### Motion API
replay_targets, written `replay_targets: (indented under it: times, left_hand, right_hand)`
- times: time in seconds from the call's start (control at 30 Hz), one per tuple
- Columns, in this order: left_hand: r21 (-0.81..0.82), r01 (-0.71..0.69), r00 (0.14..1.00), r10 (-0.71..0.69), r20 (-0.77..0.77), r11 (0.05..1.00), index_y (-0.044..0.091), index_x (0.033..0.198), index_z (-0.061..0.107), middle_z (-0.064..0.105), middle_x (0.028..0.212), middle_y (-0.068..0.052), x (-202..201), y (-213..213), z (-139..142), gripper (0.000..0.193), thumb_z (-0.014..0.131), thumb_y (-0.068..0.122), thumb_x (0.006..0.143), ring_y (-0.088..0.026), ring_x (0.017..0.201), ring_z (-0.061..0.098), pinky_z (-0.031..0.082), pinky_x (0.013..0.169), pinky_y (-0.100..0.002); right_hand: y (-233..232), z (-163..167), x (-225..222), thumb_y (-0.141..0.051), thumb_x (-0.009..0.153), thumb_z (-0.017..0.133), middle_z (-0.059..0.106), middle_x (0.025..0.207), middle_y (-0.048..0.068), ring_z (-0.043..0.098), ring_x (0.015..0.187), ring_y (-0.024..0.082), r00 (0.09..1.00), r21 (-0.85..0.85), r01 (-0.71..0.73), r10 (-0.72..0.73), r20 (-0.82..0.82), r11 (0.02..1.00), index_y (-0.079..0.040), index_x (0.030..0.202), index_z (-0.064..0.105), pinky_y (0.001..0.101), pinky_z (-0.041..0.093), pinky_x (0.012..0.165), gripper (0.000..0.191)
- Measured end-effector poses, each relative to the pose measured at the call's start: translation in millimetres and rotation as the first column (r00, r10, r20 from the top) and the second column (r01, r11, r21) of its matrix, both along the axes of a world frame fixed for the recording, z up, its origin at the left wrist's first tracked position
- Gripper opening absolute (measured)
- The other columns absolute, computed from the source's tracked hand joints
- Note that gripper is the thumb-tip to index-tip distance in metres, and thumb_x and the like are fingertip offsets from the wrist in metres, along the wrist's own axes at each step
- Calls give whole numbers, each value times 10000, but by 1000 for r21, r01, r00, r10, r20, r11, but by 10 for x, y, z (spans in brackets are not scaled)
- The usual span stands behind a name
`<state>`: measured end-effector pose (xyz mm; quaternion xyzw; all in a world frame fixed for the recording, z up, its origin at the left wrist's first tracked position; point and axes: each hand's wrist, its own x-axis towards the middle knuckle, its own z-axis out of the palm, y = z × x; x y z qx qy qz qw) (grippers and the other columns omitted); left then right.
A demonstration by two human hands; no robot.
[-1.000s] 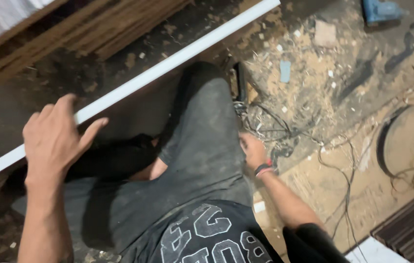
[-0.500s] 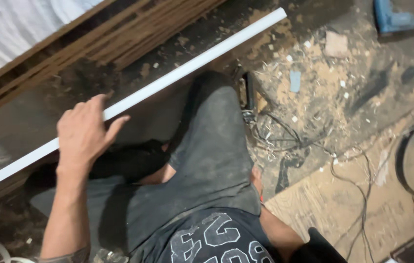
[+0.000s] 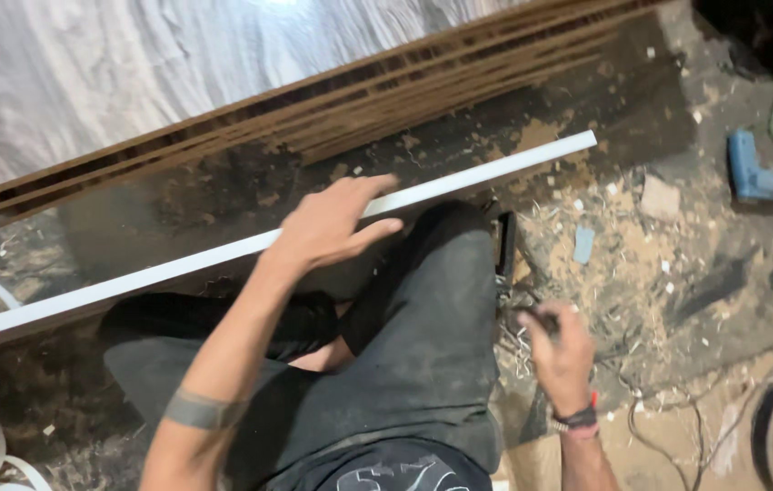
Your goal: The person sits on the floor and irons white edge banding tape onto the edge of a long board, pressing the tape with a hand iron and smoothing it by hand. They then apply masking tape pieces along a board edge and continue ironing the banding along the edge.
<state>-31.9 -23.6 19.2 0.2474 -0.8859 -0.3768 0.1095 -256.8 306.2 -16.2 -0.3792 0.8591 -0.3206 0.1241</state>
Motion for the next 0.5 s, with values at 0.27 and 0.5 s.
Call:
replay_targets:
  times: [0.27, 0.5]
  left_hand:
    - [306, 151, 893, 3, -450, 940, 146, 1439, 604, 711, 1360, -112, 5, 20, -44, 452, 676, 310, 1025, -293, 1256, 678, 516, 1073, -411]
    - [456, 62, 877, 170, -450, 888, 106, 1488, 532, 710, 1322, -85, 10, -31, -89, 458, 575, 165, 1035, -149, 940, 684, 569, 900, -333]
  right_hand:
    - [-1927, 356, 536, -7, 935, 694, 738, 935, 25, 697, 800, 93, 712, -552, -76, 433, 553, 830, -9, 1122, 676, 253, 582, 725, 188]
    - [-2292, 254, 576, -44, 1032, 655, 751, 1002, 45, 728, 891, 128, 892, -544, -185, 372, 258, 818, -4, 1179, 705, 265, 583, 789, 160]
